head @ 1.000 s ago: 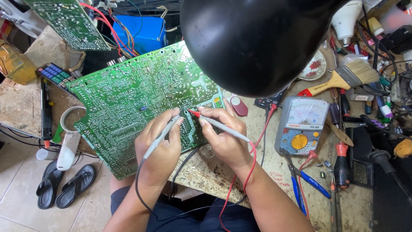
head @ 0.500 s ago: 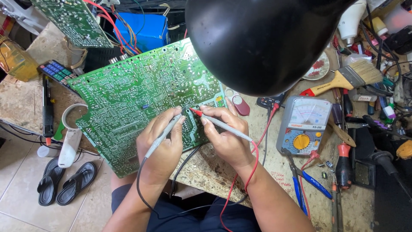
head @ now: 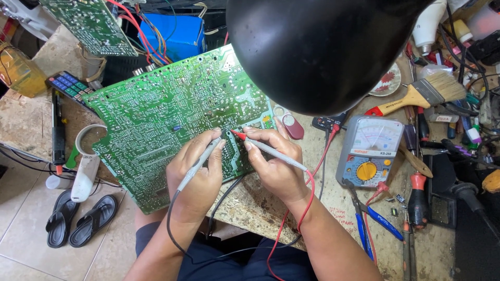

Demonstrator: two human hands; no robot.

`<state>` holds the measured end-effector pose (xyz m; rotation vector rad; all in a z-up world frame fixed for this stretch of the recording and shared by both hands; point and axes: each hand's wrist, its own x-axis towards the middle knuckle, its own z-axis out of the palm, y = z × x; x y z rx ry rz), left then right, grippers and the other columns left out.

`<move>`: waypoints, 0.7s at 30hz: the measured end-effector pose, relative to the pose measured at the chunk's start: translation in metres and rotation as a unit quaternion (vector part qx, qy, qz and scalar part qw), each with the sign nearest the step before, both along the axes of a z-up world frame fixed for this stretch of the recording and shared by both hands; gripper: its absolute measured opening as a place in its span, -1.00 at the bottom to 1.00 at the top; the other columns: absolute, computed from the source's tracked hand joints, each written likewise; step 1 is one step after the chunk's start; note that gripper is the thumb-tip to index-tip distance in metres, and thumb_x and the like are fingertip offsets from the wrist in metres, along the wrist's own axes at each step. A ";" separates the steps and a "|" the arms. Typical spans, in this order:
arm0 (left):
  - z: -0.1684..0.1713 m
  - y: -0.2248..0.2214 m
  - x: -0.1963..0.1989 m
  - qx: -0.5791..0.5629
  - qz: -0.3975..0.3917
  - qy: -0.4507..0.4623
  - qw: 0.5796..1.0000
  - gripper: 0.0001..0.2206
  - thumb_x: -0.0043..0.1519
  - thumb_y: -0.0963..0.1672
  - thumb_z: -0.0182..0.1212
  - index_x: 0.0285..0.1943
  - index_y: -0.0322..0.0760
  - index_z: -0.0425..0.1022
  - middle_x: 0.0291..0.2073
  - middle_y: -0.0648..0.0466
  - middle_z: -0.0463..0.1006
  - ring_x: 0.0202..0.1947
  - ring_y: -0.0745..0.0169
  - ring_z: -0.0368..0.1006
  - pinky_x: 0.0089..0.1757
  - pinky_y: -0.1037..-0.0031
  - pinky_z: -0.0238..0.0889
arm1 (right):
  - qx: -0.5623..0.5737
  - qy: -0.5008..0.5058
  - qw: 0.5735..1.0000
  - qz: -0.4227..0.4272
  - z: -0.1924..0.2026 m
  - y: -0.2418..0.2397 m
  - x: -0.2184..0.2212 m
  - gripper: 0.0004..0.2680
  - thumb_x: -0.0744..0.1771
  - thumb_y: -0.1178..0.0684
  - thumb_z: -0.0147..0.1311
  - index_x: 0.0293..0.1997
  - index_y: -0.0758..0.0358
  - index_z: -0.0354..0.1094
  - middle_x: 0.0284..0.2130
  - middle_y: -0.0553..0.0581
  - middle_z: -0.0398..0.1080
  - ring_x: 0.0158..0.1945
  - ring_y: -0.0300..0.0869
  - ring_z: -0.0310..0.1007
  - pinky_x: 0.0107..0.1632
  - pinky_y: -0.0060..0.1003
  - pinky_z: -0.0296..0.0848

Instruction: Testing and soldering components on a large circuit board using a multimeter and soldering iron.

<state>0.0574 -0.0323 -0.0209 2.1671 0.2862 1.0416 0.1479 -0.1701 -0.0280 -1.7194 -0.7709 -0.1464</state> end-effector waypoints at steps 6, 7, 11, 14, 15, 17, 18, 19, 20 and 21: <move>0.000 0.001 0.000 0.002 -0.003 -0.005 1.000 -0.86 0.27 -0.25 0.31 -0.01 -0.36 0.59 -0.19 -0.11 0.67 -0.15 -0.10 0.65 -0.13 0.24 0.53 | -0.001 -0.004 1.000 0.003 0.000 0.000 0.000 -0.93 0.30 0.23 0.23 -0.19 0.29 0.54 -0.17 0.25 0.63 0.06 0.13 0.59 0.36 0.03 0.19; 0.000 0.001 0.000 -0.002 -0.005 -0.006 1.000 -0.86 0.27 -0.26 0.31 -0.01 -0.37 0.59 -0.19 -0.12 0.67 -0.15 -0.11 0.65 -0.13 0.23 0.53 | -0.001 -0.003 1.000 0.004 0.000 0.000 0.000 -0.93 0.30 0.22 0.23 -0.19 0.29 0.53 -0.16 0.26 0.62 0.06 0.13 0.59 0.36 0.04 0.19; -0.001 0.001 0.000 0.001 -0.003 -0.009 1.000 -0.87 0.28 -0.25 0.31 -0.02 -0.37 0.59 -0.19 -0.12 0.67 -0.15 -0.11 0.65 -0.14 0.23 0.53 | -0.002 -0.004 1.000 0.002 -0.001 0.000 0.001 -0.94 0.30 0.22 0.23 -0.19 0.28 0.53 -0.16 0.25 0.62 0.06 0.12 0.59 0.36 0.03 0.19; -0.001 0.000 0.000 0.004 0.000 -0.007 1.000 -0.87 0.28 -0.25 0.32 -0.02 -0.36 0.59 -0.19 -0.11 0.68 -0.15 -0.10 0.65 -0.14 0.23 0.53 | -0.002 -0.004 1.000 0.002 -0.002 0.000 0.001 -0.93 0.30 0.23 0.23 -0.19 0.28 0.53 -0.16 0.24 0.63 0.07 0.12 0.59 0.38 0.02 0.17; -0.001 0.001 0.000 0.008 -0.001 -0.008 1.000 -0.87 0.28 -0.25 0.31 -0.02 -0.36 0.59 -0.18 -0.11 0.67 -0.15 -0.11 0.65 -0.14 0.23 0.53 | -0.001 -0.005 1.000 0.002 -0.001 0.000 0.001 -0.94 0.30 0.22 0.23 -0.19 0.28 0.53 -0.17 0.24 0.63 0.06 0.12 0.59 0.38 0.02 0.16; -0.002 0.001 0.000 0.011 -0.002 -0.007 1.000 -0.86 0.28 -0.25 0.31 -0.01 -0.36 0.59 -0.18 -0.11 0.67 -0.15 -0.11 0.65 -0.14 0.22 0.53 | -0.001 -0.006 1.000 0.002 -0.005 0.000 0.002 -0.94 0.30 0.22 0.23 -0.20 0.28 0.53 -0.17 0.24 0.63 0.06 0.12 0.59 0.39 0.02 0.15; -0.002 0.001 0.000 0.013 -0.002 -0.007 1.000 -0.87 0.28 -0.25 0.31 -0.01 -0.36 0.59 -0.18 -0.11 0.67 -0.15 -0.11 0.65 -0.14 0.23 0.53 | 0.000 -0.005 1.000 0.003 -0.009 0.000 0.003 -0.94 0.30 0.22 0.23 -0.20 0.28 0.53 -0.17 0.24 0.63 0.06 0.12 0.59 0.38 0.03 0.15; -0.002 0.001 0.000 0.014 -0.001 -0.008 1.000 -0.87 0.28 -0.24 0.31 -0.01 -0.36 0.59 -0.18 -0.10 0.67 -0.15 -0.10 0.65 -0.14 0.24 0.53 | 0.000 -0.004 1.000 0.004 -0.014 0.000 0.004 -0.94 0.30 0.22 0.23 -0.19 0.28 0.53 -0.16 0.24 0.63 0.06 0.12 0.59 0.38 0.03 0.15; -0.003 0.001 0.000 0.014 0.001 -0.008 1.000 -0.87 0.28 -0.24 0.31 -0.01 -0.36 0.59 -0.18 -0.10 0.67 -0.15 -0.10 0.65 -0.14 0.24 0.53 | 0.000 -0.003 1.000 0.006 -0.009 -0.001 0.003 -0.94 0.30 0.22 0.23 -0.19 0.28 0.53 -0.16 0.24 0.63 0.06 0.12 0.59 0.38 0.03 0.15; -0.004 0.001 0.001 0.014 0.001 -0.013 1.000 -0.87 0.28 -0.24 0.32 -0.02 -0.35 0.59 -0.18 -0.09 0.67 -0.15 -0.09 0.65 -0.14 0.24 0.53 | -0.004 -0.008 1.000 0.003 -0.004 -0.001 0.002 -0.94 0.30 0.22 0.24 -0.20 0.28 0.53 -0.16 0.24 0.63 0.06 0.12 0.59 0.38 0.03 0.15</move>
